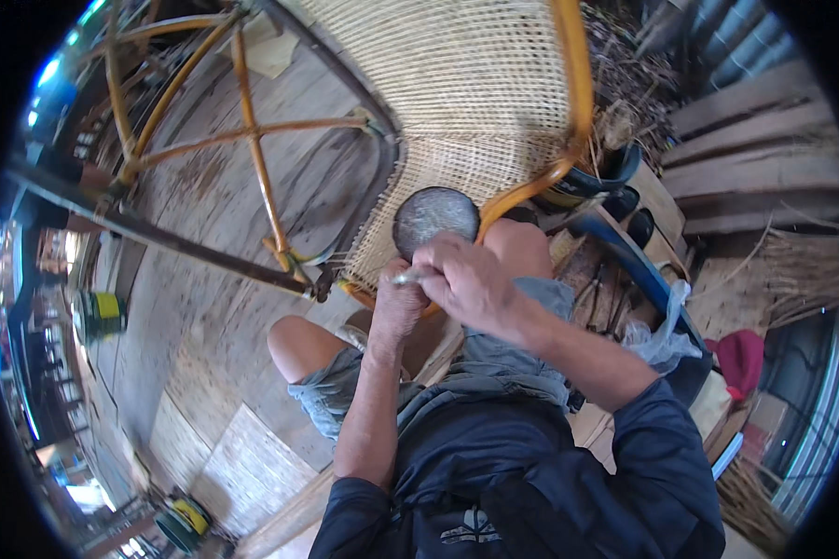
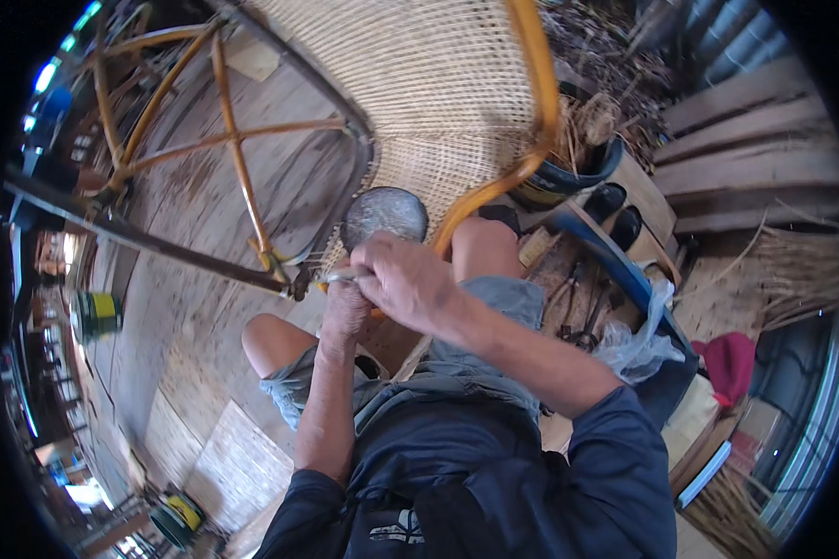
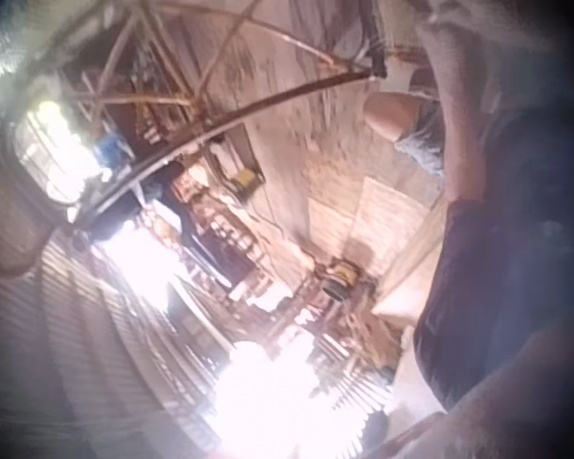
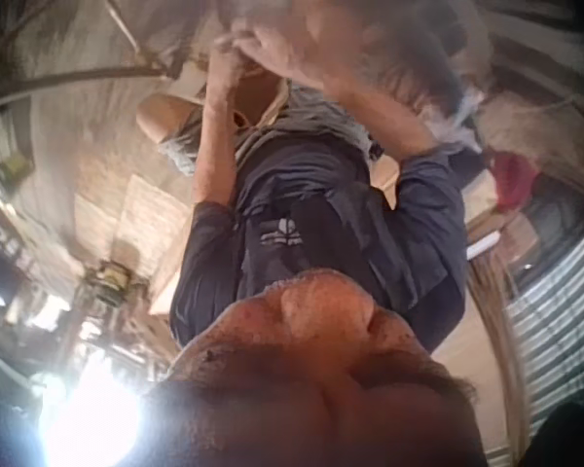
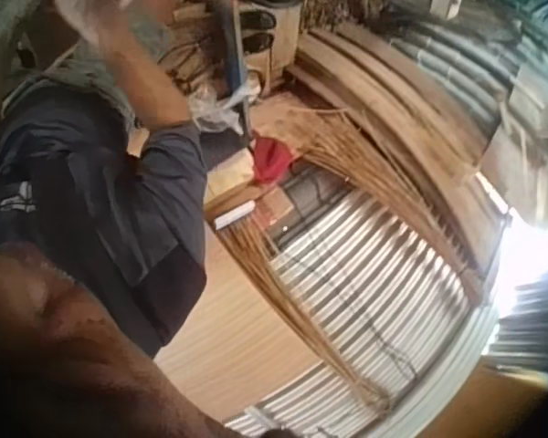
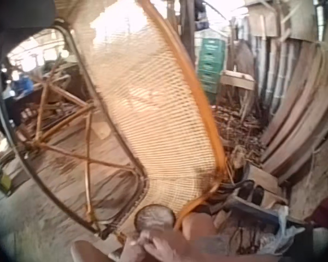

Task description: Weaving or repairing the mesh of a rattan chair using long strips of material and specialized tools.

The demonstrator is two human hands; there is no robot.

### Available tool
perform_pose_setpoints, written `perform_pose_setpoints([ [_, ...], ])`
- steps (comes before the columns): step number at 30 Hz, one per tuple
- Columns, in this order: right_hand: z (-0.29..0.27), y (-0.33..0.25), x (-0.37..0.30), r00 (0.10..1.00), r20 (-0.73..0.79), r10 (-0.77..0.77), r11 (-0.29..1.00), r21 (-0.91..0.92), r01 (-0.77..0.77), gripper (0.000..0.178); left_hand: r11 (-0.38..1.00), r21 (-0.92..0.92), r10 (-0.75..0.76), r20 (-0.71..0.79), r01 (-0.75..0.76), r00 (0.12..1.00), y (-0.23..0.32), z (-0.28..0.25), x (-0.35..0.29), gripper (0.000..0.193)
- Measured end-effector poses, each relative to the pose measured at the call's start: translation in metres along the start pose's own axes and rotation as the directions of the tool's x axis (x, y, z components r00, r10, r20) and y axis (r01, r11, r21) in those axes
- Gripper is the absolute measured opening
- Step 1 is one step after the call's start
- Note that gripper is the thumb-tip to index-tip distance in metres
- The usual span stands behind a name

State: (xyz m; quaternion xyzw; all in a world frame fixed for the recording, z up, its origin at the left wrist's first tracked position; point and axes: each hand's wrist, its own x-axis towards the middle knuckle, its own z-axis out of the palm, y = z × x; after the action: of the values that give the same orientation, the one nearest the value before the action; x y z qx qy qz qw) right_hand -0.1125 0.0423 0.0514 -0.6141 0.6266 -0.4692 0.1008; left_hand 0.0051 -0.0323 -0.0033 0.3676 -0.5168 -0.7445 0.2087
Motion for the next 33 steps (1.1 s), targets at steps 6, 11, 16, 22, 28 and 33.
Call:
perform_pose_setpoints([
  [6, -0.067, 0.021, -0.079, 0.637, -0.336, 0.694, 0.712, 0.19, -0.676, 0.017, 0.968, -0.157, -0.173, 0.161, 0.198, 0.972, 0.011, 0.032, 0.02, 0.02],
  [11, -0.063, 0.117, -0.24, 0.423, -0.446, 0.789, 0.367, -0.21, -0.906, 0.026, 0.96, -0.169, -0.192, 0.175, 0.222, 0.966, 0.021, 0.061, 0.029, 0.012],
  [16, -0.062, 0.089, -0.25, 0.209, -0.346, 0.914, 0.11, -0.285, -0.952, 0.043, 0.985, -0.011, -0.17, 0.121, 0.172, 0.978, 0.008, 0.071, 0.039, 0.015],
  [22, -0.064, 0.086, -0.263, 0.473, -0.578, 0.665, 0.482, -0.151, -0.863, 0.016, 0.94, -0.086, -0.303, 0.24, 0.331, 0.922, -0.017, 0.069, 0.036, 0.018],
  [28, -0.193, 0.006, -0.305, 0.038, -0.93, 0.366, 0.264, 0.065, -0.962, 0.02, 0.84, -0.077, -0.493, 0.307, 0.538, 0.814, -0.041, 0.094, 0.03, 0.02],
  [33, -0.222, 0.017, -0.405, 0.038, -0.953, 0.3, -0.172, -0.094, -0.981, 0.032, 0.83, -0.031, -0.518, 0.327, 0.557, 0.79, -0.053, 0.109, 0.025, 0.021],
])
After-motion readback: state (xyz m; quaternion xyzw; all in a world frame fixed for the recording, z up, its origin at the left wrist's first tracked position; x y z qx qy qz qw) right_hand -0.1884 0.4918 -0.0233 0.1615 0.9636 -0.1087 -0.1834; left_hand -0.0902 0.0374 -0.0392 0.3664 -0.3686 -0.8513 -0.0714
